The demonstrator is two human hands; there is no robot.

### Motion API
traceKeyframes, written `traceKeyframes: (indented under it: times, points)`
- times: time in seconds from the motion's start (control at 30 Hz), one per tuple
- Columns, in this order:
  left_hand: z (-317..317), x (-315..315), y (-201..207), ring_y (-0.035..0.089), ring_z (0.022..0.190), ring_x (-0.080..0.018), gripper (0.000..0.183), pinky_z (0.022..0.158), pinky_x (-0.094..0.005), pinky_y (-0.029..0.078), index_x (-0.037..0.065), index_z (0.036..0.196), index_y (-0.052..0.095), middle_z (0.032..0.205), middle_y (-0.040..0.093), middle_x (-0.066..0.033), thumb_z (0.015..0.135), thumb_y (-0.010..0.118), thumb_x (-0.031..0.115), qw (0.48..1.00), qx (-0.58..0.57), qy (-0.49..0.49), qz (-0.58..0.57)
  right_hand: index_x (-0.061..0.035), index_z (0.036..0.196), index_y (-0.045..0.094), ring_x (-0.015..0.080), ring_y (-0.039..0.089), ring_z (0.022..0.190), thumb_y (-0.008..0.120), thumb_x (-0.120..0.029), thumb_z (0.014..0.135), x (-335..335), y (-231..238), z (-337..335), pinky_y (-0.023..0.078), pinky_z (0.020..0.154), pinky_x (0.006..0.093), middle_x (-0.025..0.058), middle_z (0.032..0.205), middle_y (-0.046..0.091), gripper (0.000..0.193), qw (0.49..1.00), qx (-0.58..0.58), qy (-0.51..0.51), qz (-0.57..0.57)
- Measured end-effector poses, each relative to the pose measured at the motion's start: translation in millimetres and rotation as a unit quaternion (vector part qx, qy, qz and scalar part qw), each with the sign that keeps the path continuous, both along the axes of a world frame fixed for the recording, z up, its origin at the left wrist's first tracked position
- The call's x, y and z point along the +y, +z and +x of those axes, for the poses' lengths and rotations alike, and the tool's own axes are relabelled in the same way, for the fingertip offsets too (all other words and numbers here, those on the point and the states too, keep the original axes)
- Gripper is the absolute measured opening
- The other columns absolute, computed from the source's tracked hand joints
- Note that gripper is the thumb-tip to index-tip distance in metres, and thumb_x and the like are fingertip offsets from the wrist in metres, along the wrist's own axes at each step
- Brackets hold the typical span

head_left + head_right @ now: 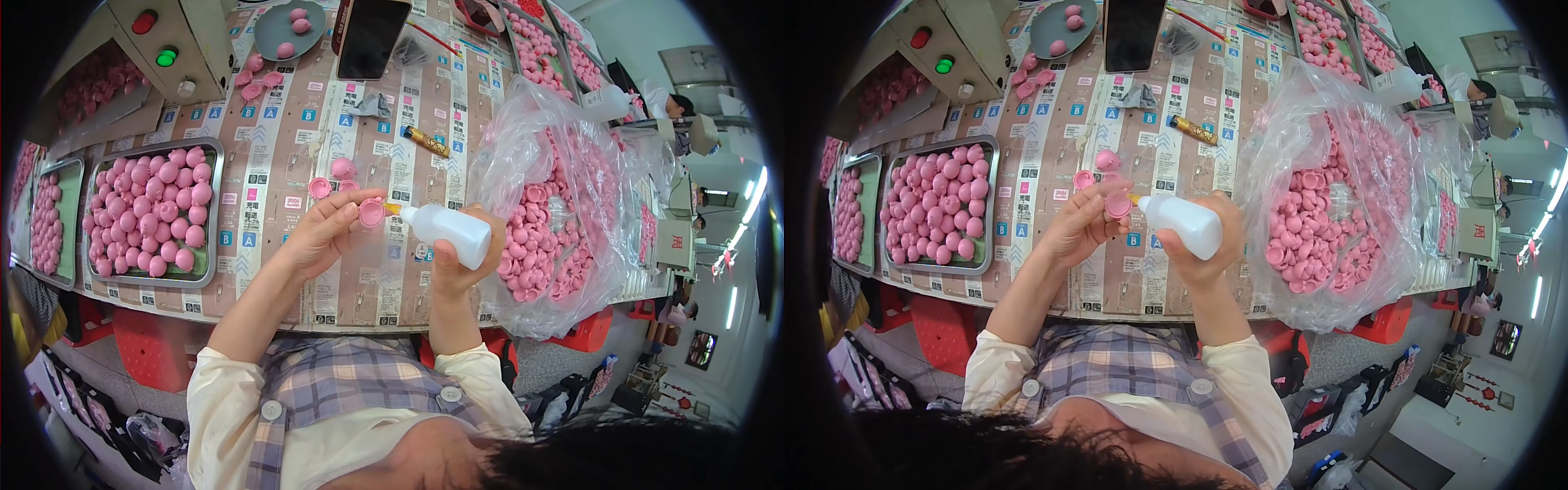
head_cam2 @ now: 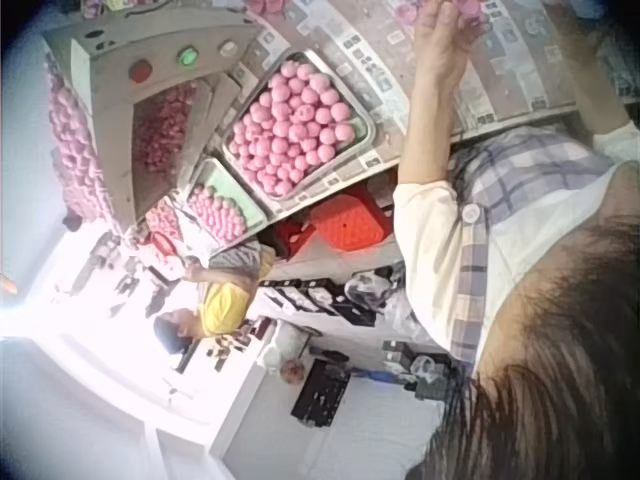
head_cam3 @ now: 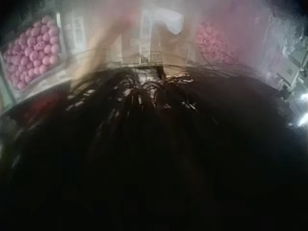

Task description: The person applies glue to plastic shell halves using a squeeze bottle, presses the halves together by hand to assemble small round objects, and places them onto a tray.

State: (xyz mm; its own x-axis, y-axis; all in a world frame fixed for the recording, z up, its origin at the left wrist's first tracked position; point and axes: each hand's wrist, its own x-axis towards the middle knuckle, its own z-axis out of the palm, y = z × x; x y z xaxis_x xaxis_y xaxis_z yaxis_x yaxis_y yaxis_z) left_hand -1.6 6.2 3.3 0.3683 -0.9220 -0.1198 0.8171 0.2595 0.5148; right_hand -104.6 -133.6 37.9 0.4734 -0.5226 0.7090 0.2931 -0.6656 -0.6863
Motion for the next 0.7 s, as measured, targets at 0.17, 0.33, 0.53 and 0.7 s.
traceKeyframes:
  times: [0.17,0.33,0.53,0.7]
  points:
    - [-2.0,-1.8,2.8,0.059,0.075,-0.0139,0.045,0.071,-0.0254,0.048,0.002,0.118,0.040,0.084,0.059,-0.0058,0.082,0.052,0.026,0.999,-0.017,0.018,0.038,-0.0008,0.088,0.050,0.0198,0.051,0.062,0.073,-0.036,0.062,-1.1,-1.5,-0.9,0.040,0.055,0.0302,0.0084,0.071,0.054,0.049,1.000,-0.001,0.026,0.008]
    - [-2.6,-3.1,1.2,0.058,0.080,-0.0133,0.044,0.073,-0.0265,0.047,0.002,0.118,0.041,0.090,0.058,-0.0064,0.082,0.053,0.025,0.998,-0.018,0.038,0.038,-0.0024,0.086,0.044,0.0147,0.045,0.060,0.066,-0.042,0.067,0.8,1.7,-0.8,0.036,0.054,0.0263,0.0048,0.072,0.045,0.049,1.000,-0.013,0.004,0.015]
    - [0.5,0.0,-3.7,0.047,0.106,-0.0140,0.036,0.088,-0.0270,0.039,0.003,0.116,0.044,0.113,0.050,-0.0057,0.084,0.050,0.018,1.000,0.001,0.015,0.003,-0.0024,0.087,0.043,0.0150,0.045,0.059,0.066,-0.042,0.067,-1.1,-1.7,-1.2,0.036,0.054,0.0274,0.0044,0.071,0.044,0.050,1.000,0.012,-0.011,0.001]
    - [0.1,0.5,-4.9,0.046,0.105,-0.0121,0.035,0.088,-0.0256,0.039,0.004,0.115,0.045,0.112,0.050,-0.0042,0.083,0.051,0.016,1.000,0.009,0.019,0.011,-0.0007,0.089,0.050,0.0199,0.050,0.059,0.073,-0.032,0.063,-2.9,-0.5,0.3,0.039,0.053,0.0305,0.0086,0.074,0.054,0.047,0.999,-0.021,0.028,-0.015]
